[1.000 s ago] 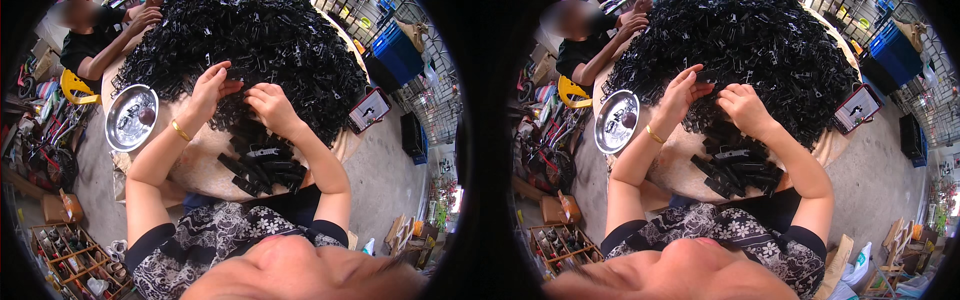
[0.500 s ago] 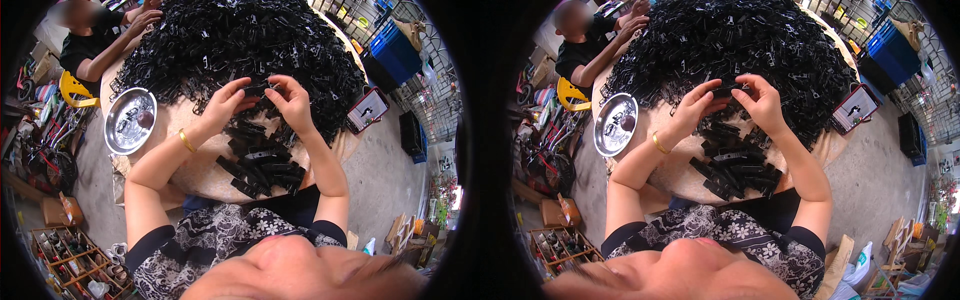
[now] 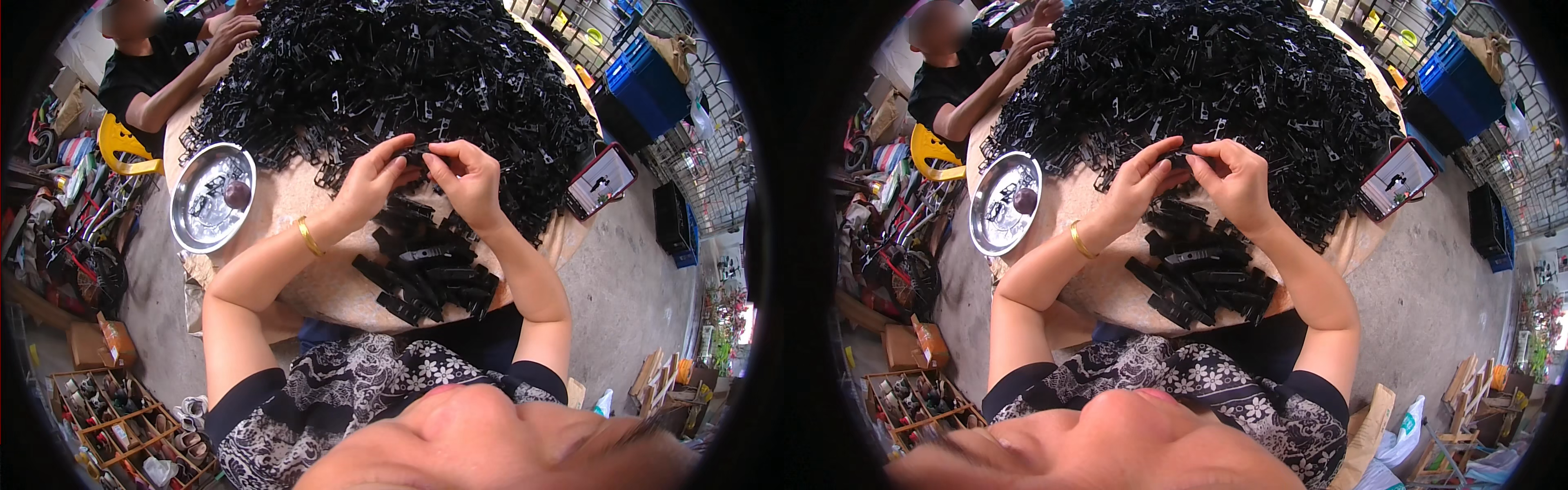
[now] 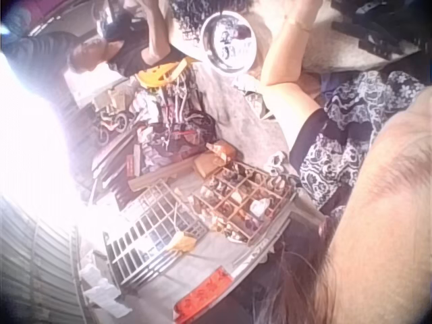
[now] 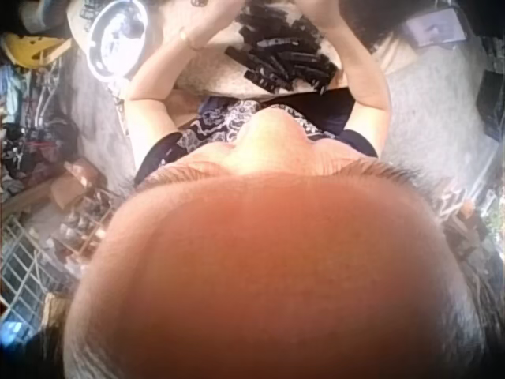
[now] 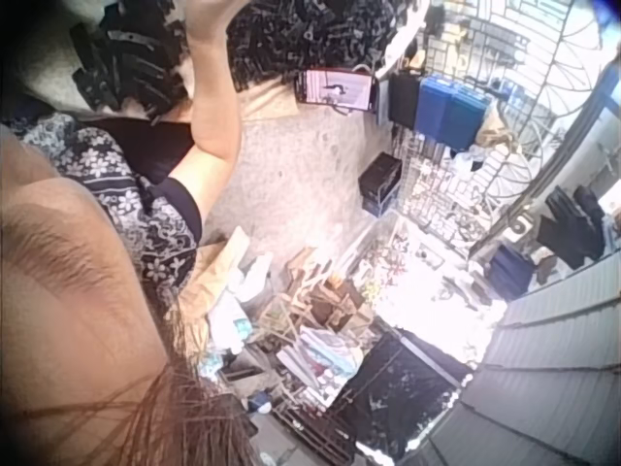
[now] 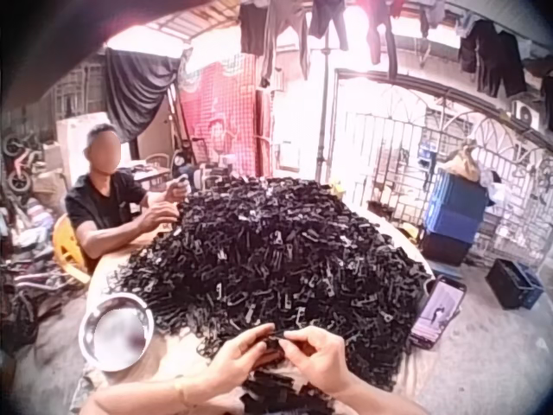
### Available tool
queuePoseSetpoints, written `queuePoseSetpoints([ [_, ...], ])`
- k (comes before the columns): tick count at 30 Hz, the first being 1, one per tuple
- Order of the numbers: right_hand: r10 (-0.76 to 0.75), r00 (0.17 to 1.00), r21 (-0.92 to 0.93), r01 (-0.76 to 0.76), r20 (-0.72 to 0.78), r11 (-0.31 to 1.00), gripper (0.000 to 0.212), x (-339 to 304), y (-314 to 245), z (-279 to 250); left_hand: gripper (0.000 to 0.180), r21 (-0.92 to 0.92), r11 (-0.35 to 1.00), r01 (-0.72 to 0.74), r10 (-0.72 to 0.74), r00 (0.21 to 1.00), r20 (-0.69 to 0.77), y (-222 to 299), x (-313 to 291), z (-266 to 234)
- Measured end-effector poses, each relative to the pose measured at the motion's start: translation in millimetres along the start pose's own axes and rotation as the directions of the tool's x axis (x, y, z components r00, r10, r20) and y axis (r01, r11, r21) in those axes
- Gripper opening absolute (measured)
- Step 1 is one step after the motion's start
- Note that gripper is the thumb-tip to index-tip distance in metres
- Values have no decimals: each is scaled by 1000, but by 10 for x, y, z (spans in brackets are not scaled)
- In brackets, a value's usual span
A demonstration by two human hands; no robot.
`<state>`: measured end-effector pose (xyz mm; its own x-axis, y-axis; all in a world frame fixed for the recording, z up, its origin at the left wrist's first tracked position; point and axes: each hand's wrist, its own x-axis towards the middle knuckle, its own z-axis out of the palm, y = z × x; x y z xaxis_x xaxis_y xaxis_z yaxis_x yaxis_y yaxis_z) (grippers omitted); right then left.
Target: The person assembles plastic components by fitting plastic pieces together by hand and stacking the assembled parts on the table.
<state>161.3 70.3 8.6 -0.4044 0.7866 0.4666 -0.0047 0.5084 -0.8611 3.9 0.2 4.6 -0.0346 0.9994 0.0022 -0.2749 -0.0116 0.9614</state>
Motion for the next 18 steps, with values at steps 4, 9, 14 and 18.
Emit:
queuePoseSetpoints([
  [4, -76, 997, -68, 77, 27, 995, 12, -15, -36, 30, 38, 131, 988, -78, 85, 995, -48, -11, -17, 14],
  [9, -223, 975, -100, 222, 4, 970, 12, -26, -34, 58, 40, 309, 938, -158, 180, 983, -43, 9, -42, 15],
  [14, -266, 962, -102, 270, 57, 957, 13, -29, -25, 34, 43, 306, 948, -92, 104, 994, -22, -16, -15, -55],
  [18, -137, 977, -114, 157, 161, 981, 18, 1, -118, -40, 43, 229, 965, -128, 117, 991, 64, 47, -43, -50],
])
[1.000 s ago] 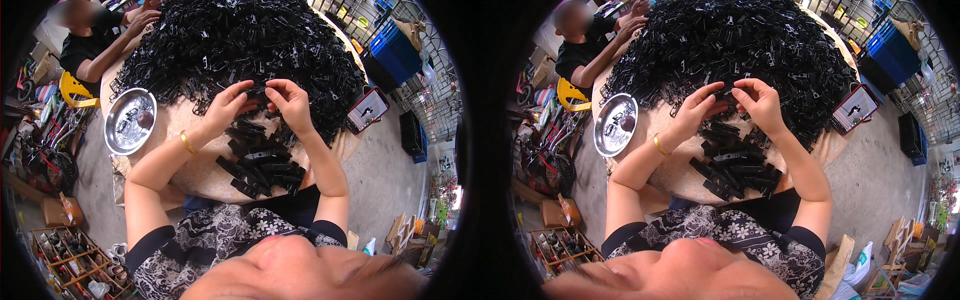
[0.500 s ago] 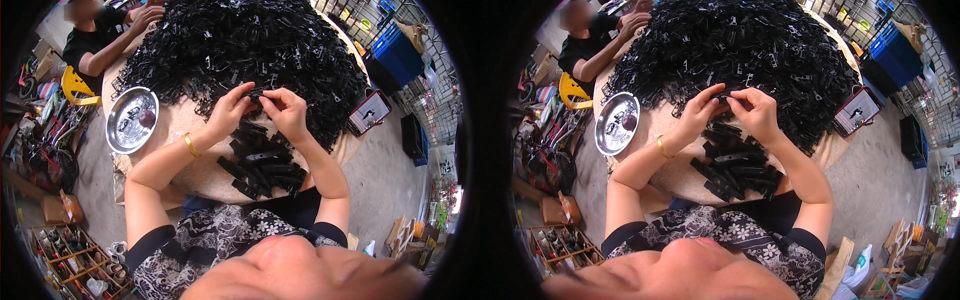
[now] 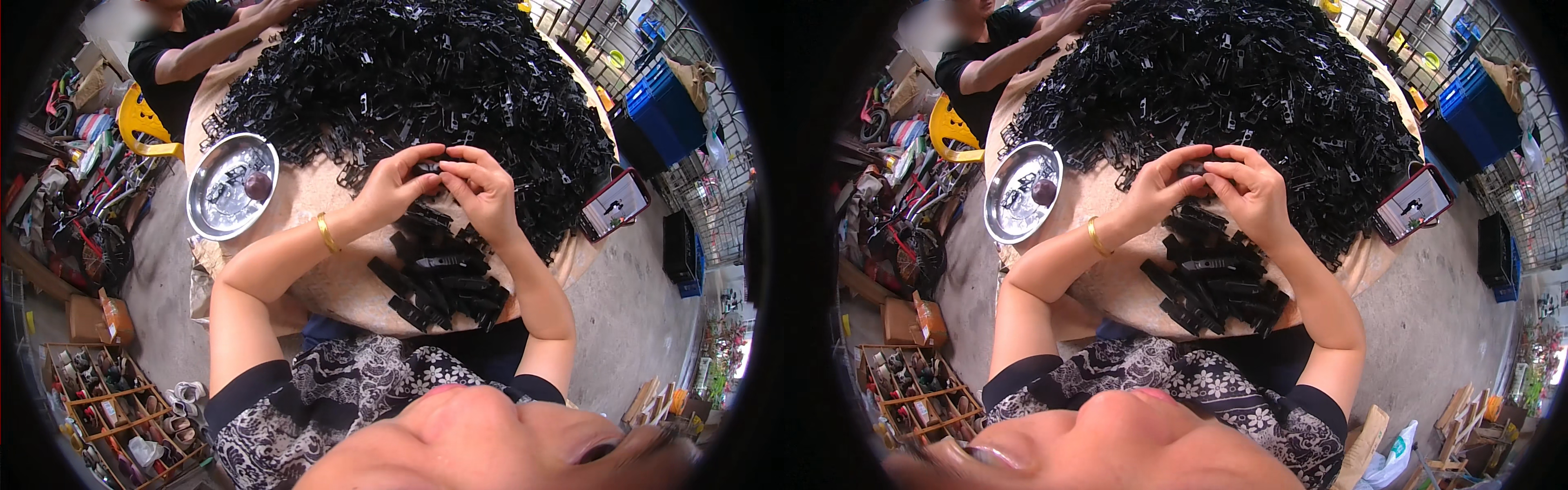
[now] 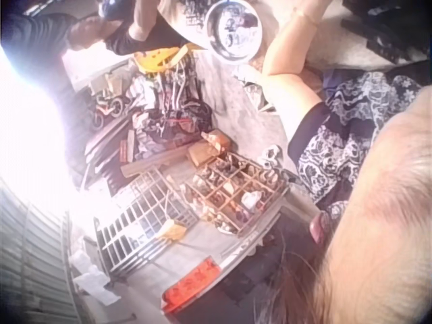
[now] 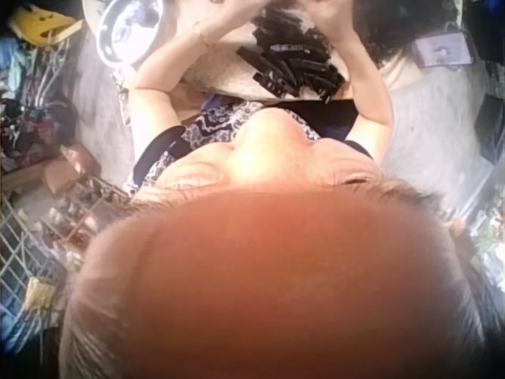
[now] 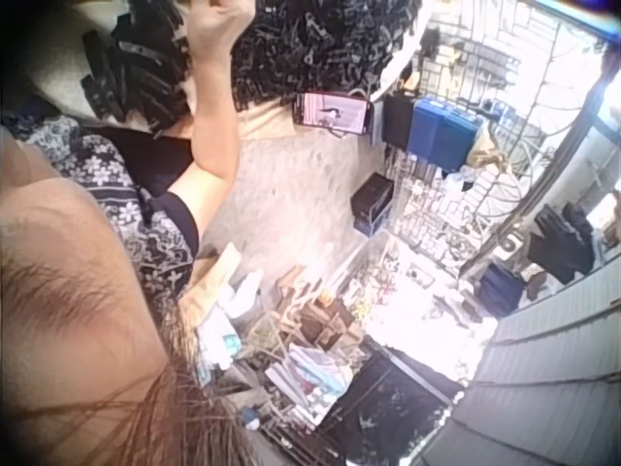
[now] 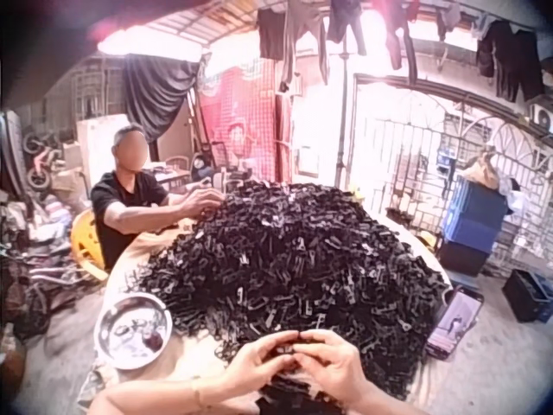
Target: The person assembles plastic components by fitting plastic pieces together by hand and stacking the assembled parts on the table.
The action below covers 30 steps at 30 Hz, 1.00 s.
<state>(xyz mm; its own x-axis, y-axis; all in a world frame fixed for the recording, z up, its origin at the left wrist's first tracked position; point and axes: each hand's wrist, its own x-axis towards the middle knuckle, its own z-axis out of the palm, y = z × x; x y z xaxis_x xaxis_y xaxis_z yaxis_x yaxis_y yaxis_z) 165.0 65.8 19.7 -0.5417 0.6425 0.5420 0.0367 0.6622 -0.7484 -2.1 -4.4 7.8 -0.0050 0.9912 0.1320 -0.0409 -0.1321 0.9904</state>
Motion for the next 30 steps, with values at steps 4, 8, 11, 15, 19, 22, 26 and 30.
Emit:
queuePoseSetpoints([
  [4, 319, 936, 343, -351, 147, 871, 23, 15, 77, -85, 43, -58, 998, 18, -16, 999, 33, 132, -8, 1],
  [8, 323, 890, 339, -426, 322, 839, 24, 62, 52, -198, 44, -137, 988, 67, -56, 995, 83, 170, 35, -48],
  [11, 348, 893, 262, -422, 285, 868, 21, 47, 78, -190, 43, -35, 999, 42, -38, 991, 126, 236, 55, -109],
  [15, 358, 875, 300, -455, 327, 839, 21, 102, 74, -243, 40, -123, 990, 75, -63, 993, 100, 274, 23, -96],
  [19, 263, 947, 370, -315, 186, 874, 23, 150, 197, -339, 31, -196, 979, -52, 104, 958, 268, 267, -32, 45],
  [22, 124, 976, -192, -88, 181, 977, 13, 120, 154, -365, 22, 193, 929, -316, 165, 820, 549, 332, -91, 54],
  [26, -150, 939, -354, 260, 308, 898, 15, 72, 162, -335, 24, 241, 880, -409, 163, 738, 655, 249, -133, 108],
  [30, -94, 894, -491, 325, 438, 808, 12, -16, 186, -291, 19, 144, 864, -483, 246, 653, 716, 238, -70, 71],
])
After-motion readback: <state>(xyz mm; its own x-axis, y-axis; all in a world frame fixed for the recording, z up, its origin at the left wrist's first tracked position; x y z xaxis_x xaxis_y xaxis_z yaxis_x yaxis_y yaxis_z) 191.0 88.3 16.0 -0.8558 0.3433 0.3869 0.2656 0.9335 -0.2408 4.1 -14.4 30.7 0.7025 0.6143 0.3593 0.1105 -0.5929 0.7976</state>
